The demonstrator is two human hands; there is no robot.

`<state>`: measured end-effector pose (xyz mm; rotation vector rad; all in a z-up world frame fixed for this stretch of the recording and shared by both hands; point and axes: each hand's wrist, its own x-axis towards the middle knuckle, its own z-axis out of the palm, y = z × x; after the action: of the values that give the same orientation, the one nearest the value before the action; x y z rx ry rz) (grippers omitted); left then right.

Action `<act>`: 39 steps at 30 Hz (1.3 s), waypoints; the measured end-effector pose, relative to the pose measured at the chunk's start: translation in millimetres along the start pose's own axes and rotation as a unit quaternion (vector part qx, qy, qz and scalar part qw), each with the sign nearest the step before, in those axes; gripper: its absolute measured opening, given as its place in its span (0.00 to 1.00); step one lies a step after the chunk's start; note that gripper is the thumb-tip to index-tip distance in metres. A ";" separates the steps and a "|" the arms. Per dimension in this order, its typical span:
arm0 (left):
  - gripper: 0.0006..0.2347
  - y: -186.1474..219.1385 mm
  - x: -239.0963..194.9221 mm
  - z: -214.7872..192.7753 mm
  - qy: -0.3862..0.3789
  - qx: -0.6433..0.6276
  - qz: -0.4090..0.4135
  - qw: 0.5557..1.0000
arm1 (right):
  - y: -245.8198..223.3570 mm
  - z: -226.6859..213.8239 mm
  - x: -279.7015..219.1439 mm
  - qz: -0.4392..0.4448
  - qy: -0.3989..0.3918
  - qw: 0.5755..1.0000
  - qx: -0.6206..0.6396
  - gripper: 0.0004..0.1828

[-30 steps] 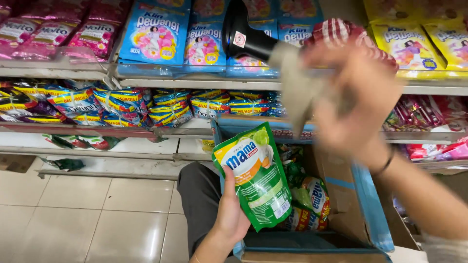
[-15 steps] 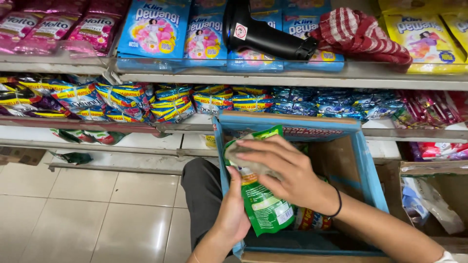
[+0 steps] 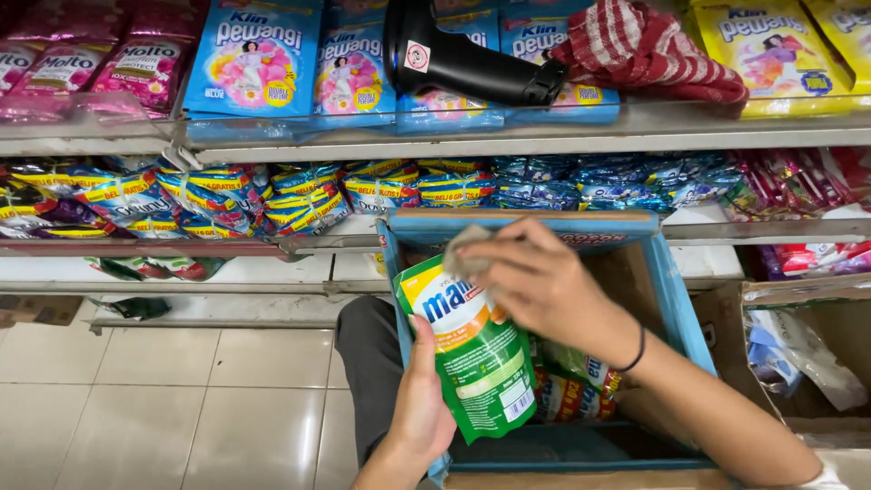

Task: Wiping dish soap pouches with a cloth and organizing them in a box.

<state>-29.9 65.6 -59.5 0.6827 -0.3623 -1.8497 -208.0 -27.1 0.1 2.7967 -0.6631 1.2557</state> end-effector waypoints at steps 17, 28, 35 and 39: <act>0.31 -1.9 5.6 -10.6 -0.011 -0.035 -0.033 0.999 | -18.3 1.1 9.1 0.014 -0.014 0.998 0.053 0.19; 0.31 4.0 -0.3 -5.1 -0.043 -0.051 0.014 0.998 | -11.8 -20.2 1.6 0.151 0.117 0.981 0.032 0.25; 0.28 -0.2 7.9 -13.4 -0.027 -0.069 -0.074 0.994 | -37.9 5.3 8.1 0.057 -0.078 0.991 0.091 0.20; 0.28 -2.0 6.2 -11.9 -0.025 -0.095 -0.064 0.993 | -31.2 -1.0 1.5 0.044 -0.087 0.985 0.144 0.19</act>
<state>-25.7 61.5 -71.7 0.5397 -0.1748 -1.9969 -196.1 0.9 7.0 3.1758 -0.6674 1.2199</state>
